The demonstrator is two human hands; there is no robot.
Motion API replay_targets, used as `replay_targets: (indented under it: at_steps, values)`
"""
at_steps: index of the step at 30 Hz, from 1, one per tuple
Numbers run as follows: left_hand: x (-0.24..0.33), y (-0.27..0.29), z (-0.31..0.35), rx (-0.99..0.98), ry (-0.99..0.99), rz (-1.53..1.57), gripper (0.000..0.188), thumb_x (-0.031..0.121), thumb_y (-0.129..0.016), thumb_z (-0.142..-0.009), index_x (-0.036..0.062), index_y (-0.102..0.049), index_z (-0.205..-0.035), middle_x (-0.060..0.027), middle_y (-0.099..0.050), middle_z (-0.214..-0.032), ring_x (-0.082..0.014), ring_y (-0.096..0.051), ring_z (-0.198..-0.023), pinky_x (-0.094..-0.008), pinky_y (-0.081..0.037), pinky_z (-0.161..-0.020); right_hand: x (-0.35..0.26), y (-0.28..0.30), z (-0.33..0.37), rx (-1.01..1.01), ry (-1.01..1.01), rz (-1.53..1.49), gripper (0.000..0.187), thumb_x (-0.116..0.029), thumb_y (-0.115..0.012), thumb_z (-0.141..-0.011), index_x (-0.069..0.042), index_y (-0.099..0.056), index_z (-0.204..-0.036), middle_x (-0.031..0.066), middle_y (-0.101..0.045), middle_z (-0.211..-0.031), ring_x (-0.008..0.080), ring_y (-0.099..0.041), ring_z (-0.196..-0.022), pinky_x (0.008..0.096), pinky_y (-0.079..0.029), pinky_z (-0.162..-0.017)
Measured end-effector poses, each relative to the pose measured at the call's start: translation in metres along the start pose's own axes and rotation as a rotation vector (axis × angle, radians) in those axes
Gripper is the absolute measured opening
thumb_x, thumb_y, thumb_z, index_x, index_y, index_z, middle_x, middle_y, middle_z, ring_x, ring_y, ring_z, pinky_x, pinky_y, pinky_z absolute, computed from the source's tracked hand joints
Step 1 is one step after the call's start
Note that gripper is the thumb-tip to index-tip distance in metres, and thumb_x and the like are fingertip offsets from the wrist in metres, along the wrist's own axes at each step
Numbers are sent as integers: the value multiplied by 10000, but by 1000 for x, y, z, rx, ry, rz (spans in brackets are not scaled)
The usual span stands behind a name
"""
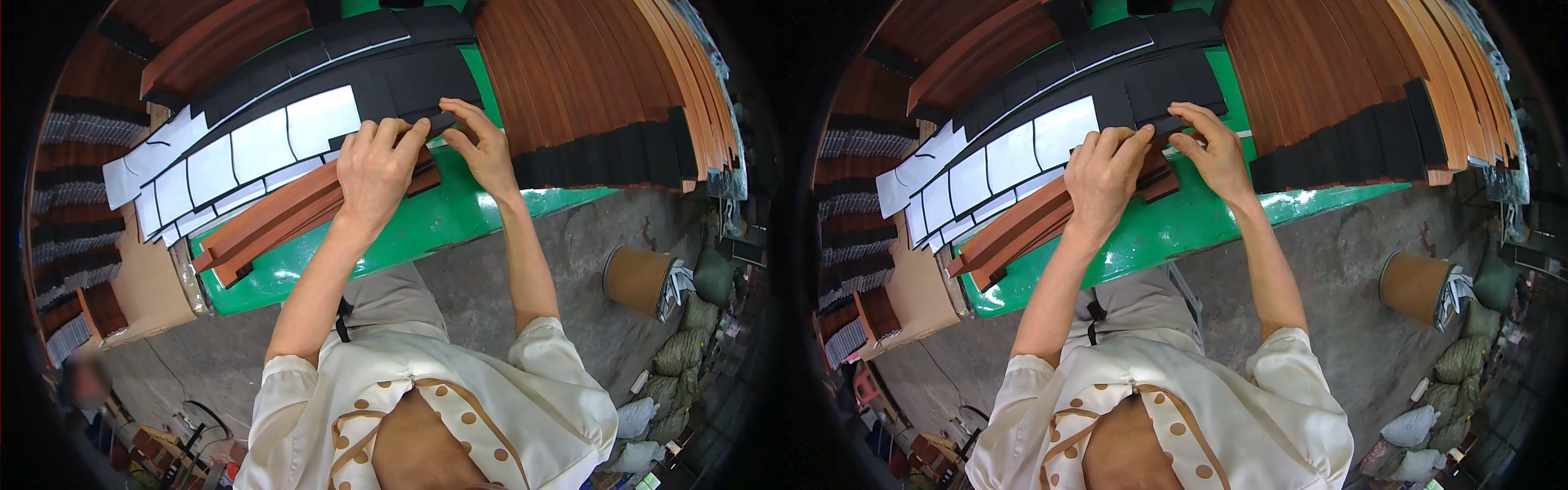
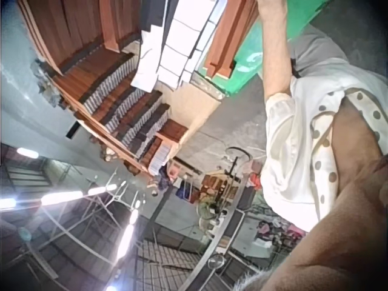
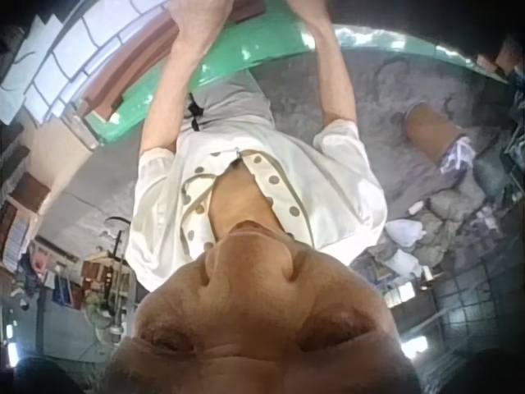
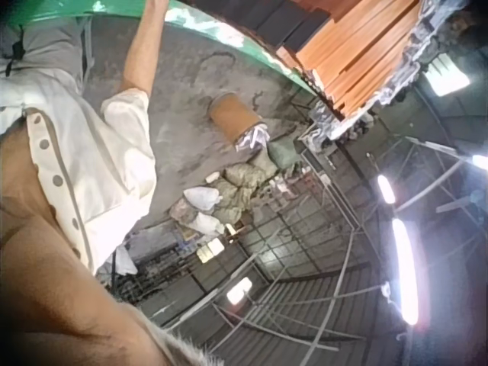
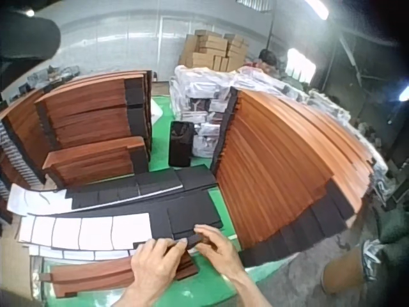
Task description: Applying black adhesive strips to the edges of wood-patterned panels in a manufacturing setting.
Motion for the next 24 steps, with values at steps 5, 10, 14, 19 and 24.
replay_targets:
  at_steps: [5,10,14,19,24]
  values:
    - [-1,-1,1,-11,4,3,204,129,-646,-738,133,-689,-938,35,-565,-750,-147,-509,-658,-283,-398,-554,2,5,-9,-107,-65,52,292,-72,-675,-798,-53,-622,-1085,38,-638,-948,127,-585,-839,262,-471,-752]
    - [0,-1,1,-5,6,1,195,129,-657,-739,132,-689,-931,40,-564,-742,-143,-505,-654,-281,-397,-553,-5,7,-12,-152,-46,114,264,-75,-681,-795,-34,-625,-1050,47,-632,-901,123,-573,-806,269,-470,-740]
    - [1,0,1,-6,13,2,186,135,-665,-743,133,-689,-927,41,-566,-736,-140,-504,-650,-280,-393,-548,-7,7,-11,-144,-14,76,240,-77,-679,-794,-17,-621,-1020,64,-622,-870,135,-581,-802,275,-474,-742]
    - [3,-2,0,-2,15,0,178,136,-669,-744,130,-687,-921,40,-567,-737,-140,-504,-649,-282,-390,-546,-10,7,-18,-181,79,196,252,-96,-674,-791,-7,-596,-1013,56,-609,-900,155,-578,-807,287,-471,-726]
    - [-1,-2,-2,-3,8,-14,201,136,-669,-722,136,-677,-922,29,-565,-759,-148,-513,-657,-290,-391,-549,-3,0,-23,-213,80,89,263,-74,-649,-793,-10,-565,-1034,53,-595,-931,160,-566,-807,289,-455,-714]
Point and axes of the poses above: each hand's wrist, its own z-axis away from the middle knuckle, its own y-axis out of the back of the hand, x = y × z, the point moved 6 cm from there along -z, towards the middle knuckle
